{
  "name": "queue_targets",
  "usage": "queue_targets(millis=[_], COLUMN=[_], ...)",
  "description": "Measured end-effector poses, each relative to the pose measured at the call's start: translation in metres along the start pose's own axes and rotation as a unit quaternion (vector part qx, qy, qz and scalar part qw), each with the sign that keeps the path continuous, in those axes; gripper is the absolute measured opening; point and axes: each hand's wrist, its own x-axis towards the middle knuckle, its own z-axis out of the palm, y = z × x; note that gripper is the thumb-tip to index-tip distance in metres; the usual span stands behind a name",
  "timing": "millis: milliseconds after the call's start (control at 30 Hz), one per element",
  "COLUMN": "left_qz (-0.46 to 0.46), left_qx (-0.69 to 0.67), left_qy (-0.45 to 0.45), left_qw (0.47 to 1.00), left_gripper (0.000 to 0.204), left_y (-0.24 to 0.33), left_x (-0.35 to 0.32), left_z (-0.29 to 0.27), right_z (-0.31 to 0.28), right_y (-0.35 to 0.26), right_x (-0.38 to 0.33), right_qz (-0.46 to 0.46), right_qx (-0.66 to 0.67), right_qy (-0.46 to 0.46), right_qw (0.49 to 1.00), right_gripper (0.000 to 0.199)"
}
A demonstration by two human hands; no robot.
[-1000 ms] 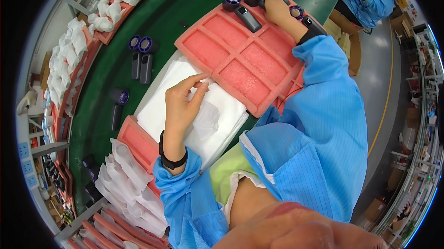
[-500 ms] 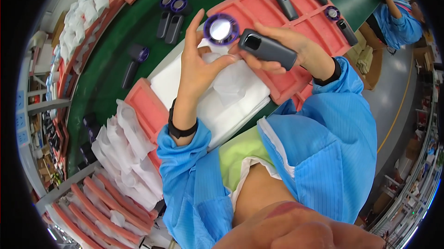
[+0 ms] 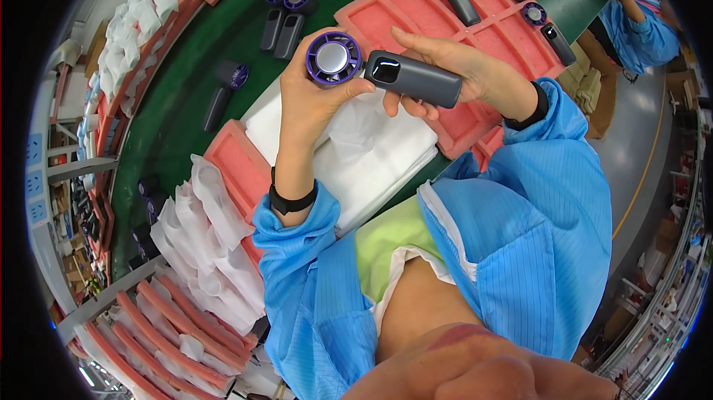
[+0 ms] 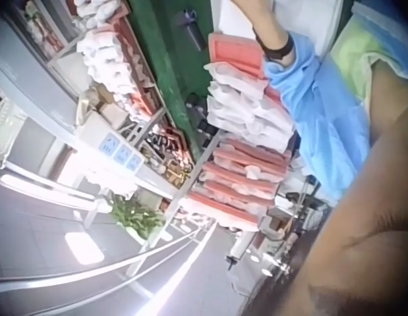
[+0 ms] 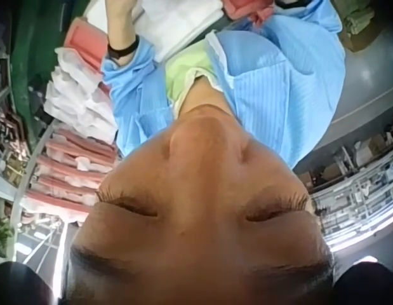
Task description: Assembling hair dryer components and wrapping them in protective plastic film at a factory workstation.
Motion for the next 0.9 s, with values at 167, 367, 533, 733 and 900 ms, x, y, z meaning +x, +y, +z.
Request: queue_targets(millis=[167,367,533,733,900], left_qz=[-0.002,0.011,0.035,0.020,0.000], left_qx=[0.015,0.001,0.131,0.105,0.084], left_qy=[-0.002,0.018,0.019,0.013,0.010], left_qw=[1.000,1.000,0.991,0.994,0.996], left_gripper=[0.072,0.073,0.071,0.073,0.075], left_y=[0.001,0.001,0.001,0.010,0.012], left_x=[0.000,0.000,-0.001,-0.005,-0.005], left_z=[0.003,0.005,0.002,0.010,0.009], right_z=[-0.001,0.010,0.011,0.001,0.001], right_y=[0.001,0.009,0.024,0.022,0.016], right_x=[-0.004,-0.005,-0.001,0.000,-0.005], right_qz=[-0.011,-0.050,-0.193,-0.155,-0.076], right_qx=[-0.020,-0.142,-0.384,-0.300,-0.140], right_qy=[0.010,0.065,0.100,0.154,0.110], right_qw=[1.000,0.987,0.897,0.929,0.981], right_gripper=[0.068,0.065,0.058,0.057,0.059])
